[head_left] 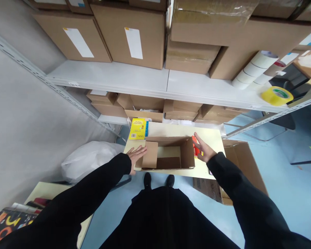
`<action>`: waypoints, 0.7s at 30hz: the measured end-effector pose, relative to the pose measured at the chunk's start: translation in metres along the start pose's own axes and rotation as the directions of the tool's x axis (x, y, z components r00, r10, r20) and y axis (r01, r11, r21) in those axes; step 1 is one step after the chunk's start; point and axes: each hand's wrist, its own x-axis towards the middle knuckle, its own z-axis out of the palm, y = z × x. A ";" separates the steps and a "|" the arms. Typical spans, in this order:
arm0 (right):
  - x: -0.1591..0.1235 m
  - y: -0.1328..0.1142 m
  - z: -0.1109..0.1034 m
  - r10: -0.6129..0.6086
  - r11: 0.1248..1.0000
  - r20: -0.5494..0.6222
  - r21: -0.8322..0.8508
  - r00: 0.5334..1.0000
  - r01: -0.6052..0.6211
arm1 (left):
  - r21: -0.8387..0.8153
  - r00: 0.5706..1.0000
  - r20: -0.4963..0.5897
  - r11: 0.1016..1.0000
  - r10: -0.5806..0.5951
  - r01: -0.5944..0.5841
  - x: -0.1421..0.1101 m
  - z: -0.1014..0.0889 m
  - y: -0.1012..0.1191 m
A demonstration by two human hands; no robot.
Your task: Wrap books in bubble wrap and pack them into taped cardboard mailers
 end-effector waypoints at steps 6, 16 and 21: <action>-0.023 0.005 0.024 0.000 0.997 -0.013 0.075 1.000 0.001 | -0.041 0.999 -0.028 0.999 0.026 -0.027 0.001 -0.004 0.006; -0.036 0.011 0.055 -0.026 0.989 0.277 -0.135 0.960 0.066 | -0.122 0.991 -0.126 0.992 -0.034 0.019 0.012 0.013 0.015; -0.030 0.015 0.049 -0.063 0.998 0.123 -0.003 0.990 0.064 | -0.281 0.982 -0.189 0.957 0.011 -0.065 0.017 0.020 0.008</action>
